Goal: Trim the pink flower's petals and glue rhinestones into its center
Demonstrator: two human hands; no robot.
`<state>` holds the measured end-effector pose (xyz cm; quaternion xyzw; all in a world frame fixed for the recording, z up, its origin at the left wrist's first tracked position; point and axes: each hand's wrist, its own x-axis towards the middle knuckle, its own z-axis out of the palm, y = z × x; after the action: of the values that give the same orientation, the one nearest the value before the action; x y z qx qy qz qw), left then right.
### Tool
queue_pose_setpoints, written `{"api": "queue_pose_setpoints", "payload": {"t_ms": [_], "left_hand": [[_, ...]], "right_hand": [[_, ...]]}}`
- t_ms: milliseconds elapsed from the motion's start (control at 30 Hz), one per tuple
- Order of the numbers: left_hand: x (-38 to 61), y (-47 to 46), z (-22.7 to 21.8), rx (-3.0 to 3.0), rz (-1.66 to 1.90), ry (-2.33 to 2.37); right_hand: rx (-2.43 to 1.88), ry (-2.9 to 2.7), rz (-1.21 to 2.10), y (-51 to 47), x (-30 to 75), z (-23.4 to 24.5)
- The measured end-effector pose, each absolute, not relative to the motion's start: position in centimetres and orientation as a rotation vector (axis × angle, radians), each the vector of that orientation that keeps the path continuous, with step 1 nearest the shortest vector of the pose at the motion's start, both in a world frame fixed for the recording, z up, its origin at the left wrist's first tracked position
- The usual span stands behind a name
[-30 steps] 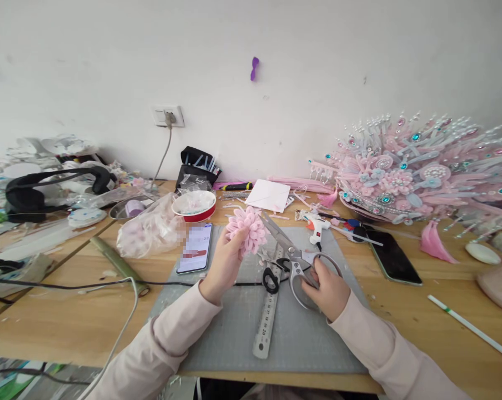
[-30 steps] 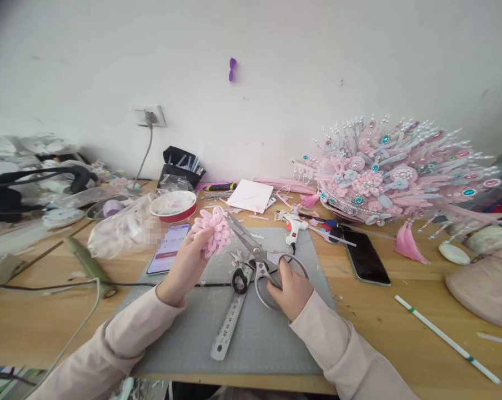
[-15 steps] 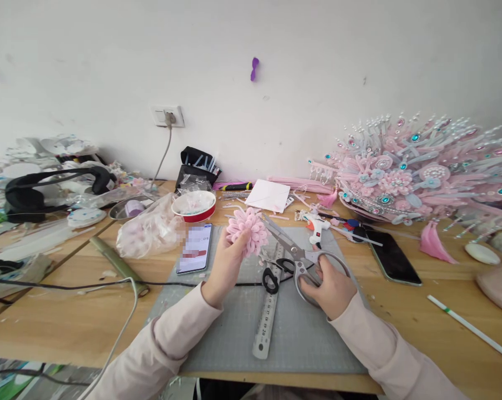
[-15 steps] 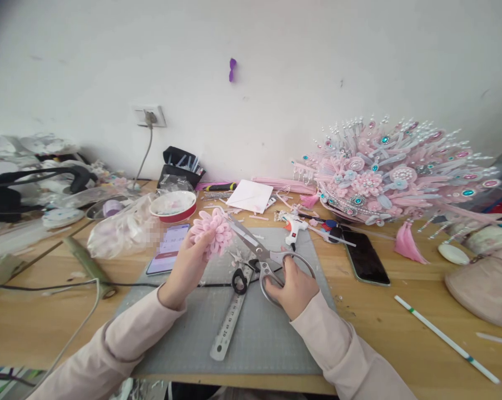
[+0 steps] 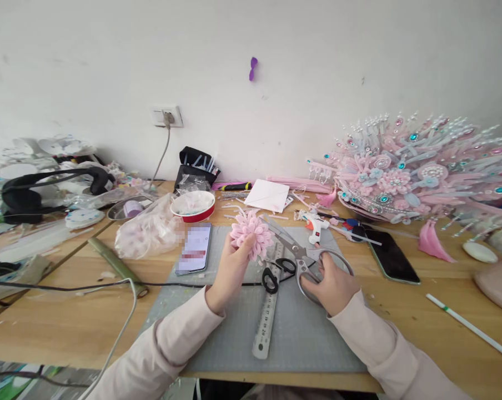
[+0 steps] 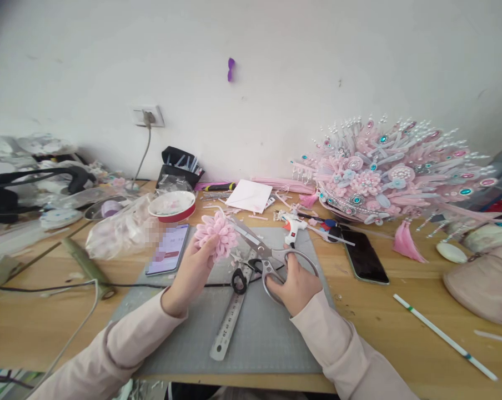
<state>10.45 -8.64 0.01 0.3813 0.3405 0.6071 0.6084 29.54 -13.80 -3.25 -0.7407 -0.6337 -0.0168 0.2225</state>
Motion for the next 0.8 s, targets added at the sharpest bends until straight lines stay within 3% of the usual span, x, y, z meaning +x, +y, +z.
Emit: {"api": "queue_pose_setpoints", "payload": {"t_ms": [500,667,800], "left_hand": [[10.6,-8.5,-0.2,0.836,1.394,0.764],[10.5,-8.4,0.0,0.837,1.403,0.751],[10.5,-8.4,0.1,0.857,1.402,0.746]], "right_hand": [[-2.057,-1.861,-0.064,-13.7,29.9,-3.9],[-2.009,-1.704,0.217,-13.4,29.9,-3.9],[-1.704,-1.508,0.565,-12.7,29.9,-4.1]]}}
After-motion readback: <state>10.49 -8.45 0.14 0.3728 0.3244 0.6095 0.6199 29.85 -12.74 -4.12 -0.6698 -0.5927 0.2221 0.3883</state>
